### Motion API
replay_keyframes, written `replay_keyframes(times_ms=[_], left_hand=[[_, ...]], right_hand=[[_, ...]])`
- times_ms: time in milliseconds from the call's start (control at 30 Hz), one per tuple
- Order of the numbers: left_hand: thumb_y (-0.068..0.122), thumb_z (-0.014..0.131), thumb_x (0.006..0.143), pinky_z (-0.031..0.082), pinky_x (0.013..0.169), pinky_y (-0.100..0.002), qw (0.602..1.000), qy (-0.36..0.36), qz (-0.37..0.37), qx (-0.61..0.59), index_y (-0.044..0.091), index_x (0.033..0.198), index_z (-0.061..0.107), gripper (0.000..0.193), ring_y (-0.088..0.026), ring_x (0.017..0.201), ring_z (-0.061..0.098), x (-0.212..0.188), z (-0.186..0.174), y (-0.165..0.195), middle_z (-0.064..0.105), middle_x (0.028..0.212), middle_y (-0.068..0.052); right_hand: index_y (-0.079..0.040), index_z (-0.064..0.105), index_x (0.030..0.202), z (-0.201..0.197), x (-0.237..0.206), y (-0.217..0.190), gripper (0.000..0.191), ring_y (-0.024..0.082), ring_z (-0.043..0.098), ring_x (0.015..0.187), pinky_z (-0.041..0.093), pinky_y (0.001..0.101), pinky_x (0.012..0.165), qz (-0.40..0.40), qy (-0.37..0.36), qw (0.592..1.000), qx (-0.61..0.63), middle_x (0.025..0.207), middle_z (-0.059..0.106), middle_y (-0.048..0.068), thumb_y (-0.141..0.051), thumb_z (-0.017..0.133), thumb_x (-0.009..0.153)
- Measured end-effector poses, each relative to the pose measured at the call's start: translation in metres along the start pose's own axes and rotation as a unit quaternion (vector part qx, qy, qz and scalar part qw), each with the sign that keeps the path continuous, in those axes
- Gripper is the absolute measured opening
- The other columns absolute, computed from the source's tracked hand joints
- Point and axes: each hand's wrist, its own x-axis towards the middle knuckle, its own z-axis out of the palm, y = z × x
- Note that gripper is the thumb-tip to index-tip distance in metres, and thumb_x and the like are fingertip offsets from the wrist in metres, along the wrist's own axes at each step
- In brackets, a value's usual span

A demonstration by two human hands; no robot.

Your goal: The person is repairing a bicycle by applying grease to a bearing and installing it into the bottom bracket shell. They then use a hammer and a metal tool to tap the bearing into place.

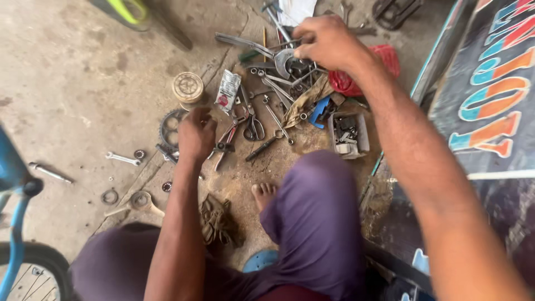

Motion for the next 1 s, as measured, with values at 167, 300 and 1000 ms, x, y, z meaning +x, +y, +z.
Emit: replay_keyframes(times_ms=[167, 300, 1000], left_hand=[[0.013, 0.068, 0.089, 0.057, 0.088, -0.039, 0.995, -0.07, -0.053, 0.037, 0.0, 0.119, 0.069, 0.033, -0.03, 0.099, 0.076, -0.016, 0.014, -0.028, 0.076, 0.109, -0.02], [0.014, 0.068, 0.091, 0.057, 0.091, -0.038, 0.987, -0.125, -0.09, 0.042, -0.001, 0.124, 0.066, 0.036, -0.029, 0.103, 0.075, -0.026, 0.014, -0.051, 0.075, 0.112, -0.018], [0.014, 0.071, 0.093, 0.058, 0.079, -0.037, 0.993, -0.037, -0.105, 0.045, 0.0, 0.117, 0.069, 0.028, -0.025, 0.088, 0.076, -0.035, -0.009, -0.05, 0.076, 0.102, -0.017]], right_hand=[[-0.01, 0.062, 0.136, 0.126, 0.015, 0.11, 0.045, 0.026, 0.071, 0.107, 0.059, 0.0416, 0.092, 0.12, -0.045, 0.992, 0.016, 0.125, 0.07, 0.015, -0.009, 0.071, 0.091], [-0.011, 0.059, 0.139, 0.219, 0.004, 0.161, 0.05, 0.032, 0.066, 0.113, 0.051, 0.0474, 0.102, 0.114, -0.047, 0.992, -0.04, 0.122, 0.068, 0.018, -0.008, 0.071, 0.09], [0.005, 0.044, 0.137, 0.283, -0.042, 0.201, 0.059, 0.051, 0.065, 0.107, 0.054, 0.0575, 0.091, 0.386, 0.097, 0.917, -0.03, 0.118, 0.063, 0.035, -0.015, 0.073, 0.089]])
